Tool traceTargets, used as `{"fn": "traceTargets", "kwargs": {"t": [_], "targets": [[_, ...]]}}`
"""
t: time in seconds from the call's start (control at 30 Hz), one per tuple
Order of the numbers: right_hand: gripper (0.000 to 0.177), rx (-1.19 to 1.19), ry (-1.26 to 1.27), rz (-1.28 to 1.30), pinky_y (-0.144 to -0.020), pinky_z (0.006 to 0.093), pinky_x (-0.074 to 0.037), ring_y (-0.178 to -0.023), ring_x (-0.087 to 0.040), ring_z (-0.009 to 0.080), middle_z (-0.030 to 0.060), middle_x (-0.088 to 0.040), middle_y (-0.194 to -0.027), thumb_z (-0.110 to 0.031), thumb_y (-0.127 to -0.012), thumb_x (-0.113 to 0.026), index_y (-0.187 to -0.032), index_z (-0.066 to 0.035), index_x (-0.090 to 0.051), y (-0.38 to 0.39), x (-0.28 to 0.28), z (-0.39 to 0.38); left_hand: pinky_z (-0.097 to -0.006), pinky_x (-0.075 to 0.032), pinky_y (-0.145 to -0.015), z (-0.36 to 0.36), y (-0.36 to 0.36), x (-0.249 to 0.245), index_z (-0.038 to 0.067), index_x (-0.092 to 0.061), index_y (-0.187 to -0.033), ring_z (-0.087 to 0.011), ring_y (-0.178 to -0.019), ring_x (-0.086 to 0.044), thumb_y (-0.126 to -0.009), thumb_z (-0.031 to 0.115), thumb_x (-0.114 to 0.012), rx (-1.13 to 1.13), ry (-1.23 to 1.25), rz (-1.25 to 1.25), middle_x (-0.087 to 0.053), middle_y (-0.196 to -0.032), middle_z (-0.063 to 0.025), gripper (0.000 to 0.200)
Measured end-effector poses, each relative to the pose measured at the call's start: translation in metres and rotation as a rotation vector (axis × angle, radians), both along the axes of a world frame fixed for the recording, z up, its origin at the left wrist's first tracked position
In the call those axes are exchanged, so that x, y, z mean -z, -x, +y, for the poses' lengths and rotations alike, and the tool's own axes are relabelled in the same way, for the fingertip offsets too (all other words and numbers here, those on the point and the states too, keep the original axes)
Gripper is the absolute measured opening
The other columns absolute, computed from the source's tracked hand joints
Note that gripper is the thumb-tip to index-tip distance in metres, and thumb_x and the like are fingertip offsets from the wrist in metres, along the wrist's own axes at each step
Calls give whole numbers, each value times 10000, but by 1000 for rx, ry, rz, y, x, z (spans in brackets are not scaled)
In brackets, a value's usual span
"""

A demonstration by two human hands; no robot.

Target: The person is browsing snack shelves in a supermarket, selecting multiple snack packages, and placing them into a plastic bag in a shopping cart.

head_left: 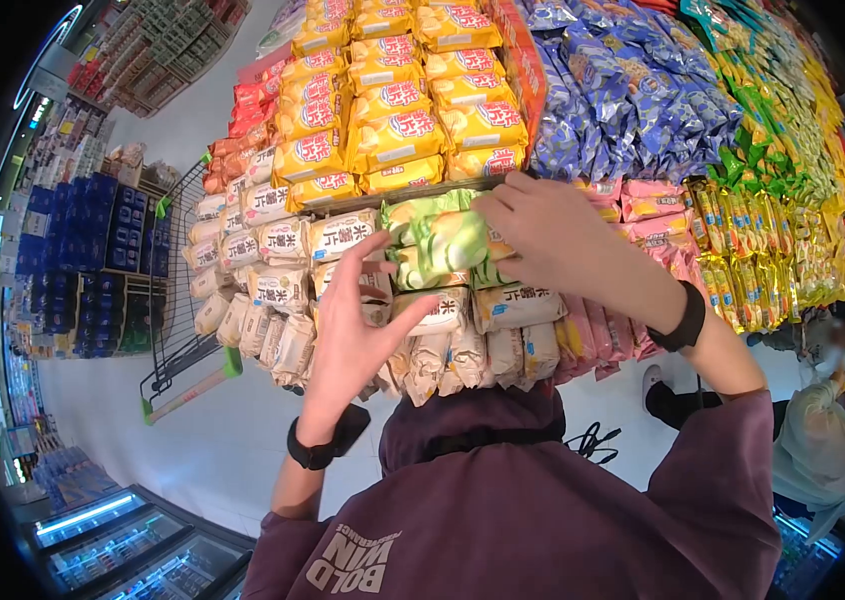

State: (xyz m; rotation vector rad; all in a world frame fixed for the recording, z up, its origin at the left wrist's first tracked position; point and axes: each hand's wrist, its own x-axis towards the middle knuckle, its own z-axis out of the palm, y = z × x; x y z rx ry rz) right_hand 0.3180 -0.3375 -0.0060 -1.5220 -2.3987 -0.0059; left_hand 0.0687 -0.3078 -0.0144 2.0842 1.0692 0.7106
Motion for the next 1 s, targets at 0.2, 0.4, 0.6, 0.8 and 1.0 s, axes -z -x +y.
{"fn": "traceTargets", "kwargs": {"t": [0.2, 0.4, 0.6, 0.8, 1.0], "targets": [[335, 118, 32, 25, -718, 441, -531, -907, -648, 323, 134, -642, -892, -132, -721, -710, -993, -2, -564, -24, 14, 10, -423, -519, -878, 38, -24, -18, 31, -527, -1268, -363, -1081, -595, -780, 189, -776, 276, -444, 247, -590, -1225, -161, 570], [378, 108, -2, 132, -752, 464, -525, -927, -637, 353, 153, -621, -962, -99, -743, -682, -1080, 0, -541, -36, 31, 9, -425, -527, -866, 58, -62, -3, 21, -526, -1252, -372, -1053, -609, -806, 188, -735, 451, -480, 319, -602, -1200, -186, 519], [407, 87, 44, 209, -762, 464, -530, -921, -635, 369, 161, -575, -1066, -125, -792, -678, -1144, 8, -522, -41, 37, 5, -425, -532, -790, 67, -80, 17, 39, -557, -1219, -361, -902, -634, -771, 144, -750, 470, -426, 314, -625, -1105, -169, 498], [414, 95, 29, 189, -751, 453, -533, -912, -639, 366, 161, -573, -1059, -194, -835, -686, -1147, 16, -513, -53, 41, 5, -392, -539, -755, 80, -82, 19, 25, -615, -1140, -335, -842, -646, -771, 167, -772, 474, -442, 197, -642, -1099, -143, 426], [389, 71, 41, 163, -749, 442, -532, -917, -643, 351, 146, -590, -1045, -221, -851, -674, -1126, 13, -527, -53, 40, 4, -364, -547, -720, 79, -83, 26, -6, -650, -1080, -279, -778, -670, -743, 218, -813, 453, -381, 156, -650, -1094, -136, 435]]}}
